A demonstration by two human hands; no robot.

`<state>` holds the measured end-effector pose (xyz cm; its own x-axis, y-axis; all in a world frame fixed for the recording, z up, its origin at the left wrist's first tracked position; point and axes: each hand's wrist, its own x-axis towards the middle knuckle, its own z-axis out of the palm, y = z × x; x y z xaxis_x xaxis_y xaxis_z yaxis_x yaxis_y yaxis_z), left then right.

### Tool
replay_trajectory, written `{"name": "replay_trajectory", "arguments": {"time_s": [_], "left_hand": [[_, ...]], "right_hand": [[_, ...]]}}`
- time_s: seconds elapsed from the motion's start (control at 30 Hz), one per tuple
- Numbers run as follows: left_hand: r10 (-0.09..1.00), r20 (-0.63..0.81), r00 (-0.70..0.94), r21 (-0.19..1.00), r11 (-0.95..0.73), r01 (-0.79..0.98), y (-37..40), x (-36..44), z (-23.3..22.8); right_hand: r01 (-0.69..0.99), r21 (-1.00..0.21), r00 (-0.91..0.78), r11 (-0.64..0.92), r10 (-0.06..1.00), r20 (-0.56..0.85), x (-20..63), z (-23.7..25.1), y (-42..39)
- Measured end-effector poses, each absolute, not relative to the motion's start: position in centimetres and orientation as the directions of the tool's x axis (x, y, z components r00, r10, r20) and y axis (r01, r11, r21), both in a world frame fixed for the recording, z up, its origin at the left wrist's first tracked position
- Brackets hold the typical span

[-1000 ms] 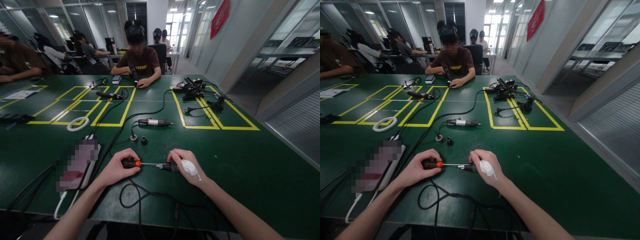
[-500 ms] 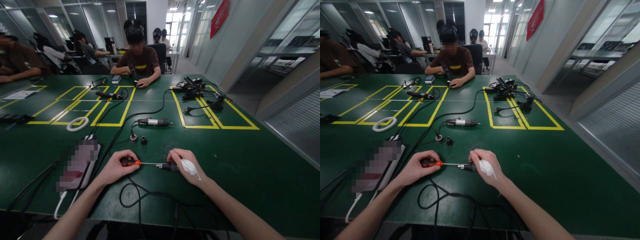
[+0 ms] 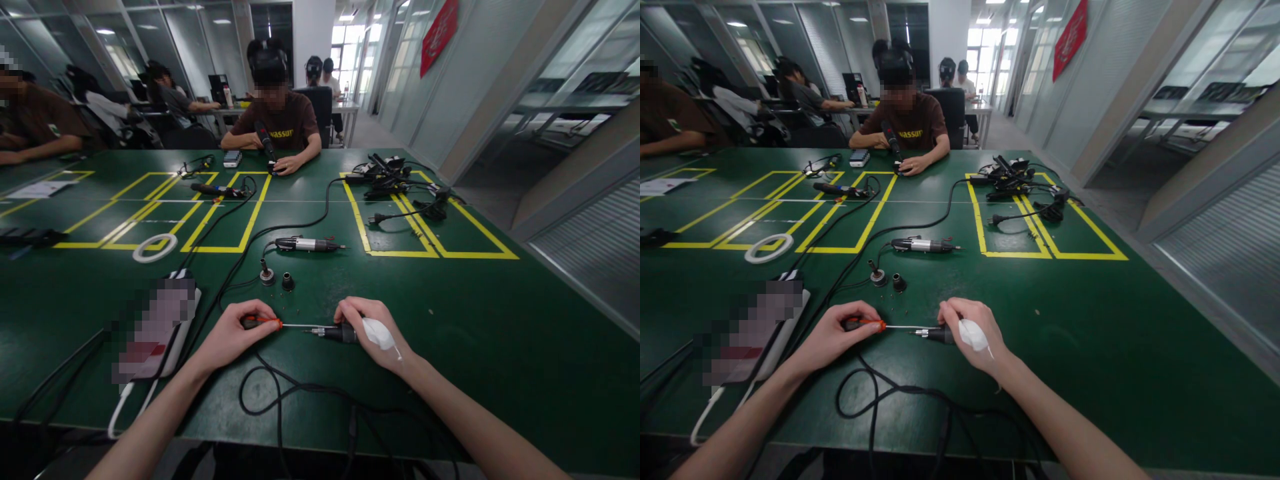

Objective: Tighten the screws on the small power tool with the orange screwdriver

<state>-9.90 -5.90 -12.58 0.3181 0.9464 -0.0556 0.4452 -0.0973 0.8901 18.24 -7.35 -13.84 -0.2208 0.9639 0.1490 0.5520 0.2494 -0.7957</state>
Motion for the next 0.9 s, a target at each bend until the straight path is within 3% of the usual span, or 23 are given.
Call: {"name": "replay_trajectory", "arguments": {"time_s": [0.77, 0.9], "left_hand": [[0.939, -0.093, 0.332, 0.908, -0.057, 0.414, -6.01, -10.04, -12.64], [0.938, -0.038, 0.344, 0.902, -0.116, 0.415, -5.86, -10.23, -12.85]], "right_hand": [[0.548, -0.797, -0.219, 0.254, 0.963, 0.157, 18.2, -13.77, -7.36], [0.546, -0.801, -0.211, 0.245, 0.966, 0.151, 18.19, -13.76, -7.36]]}}
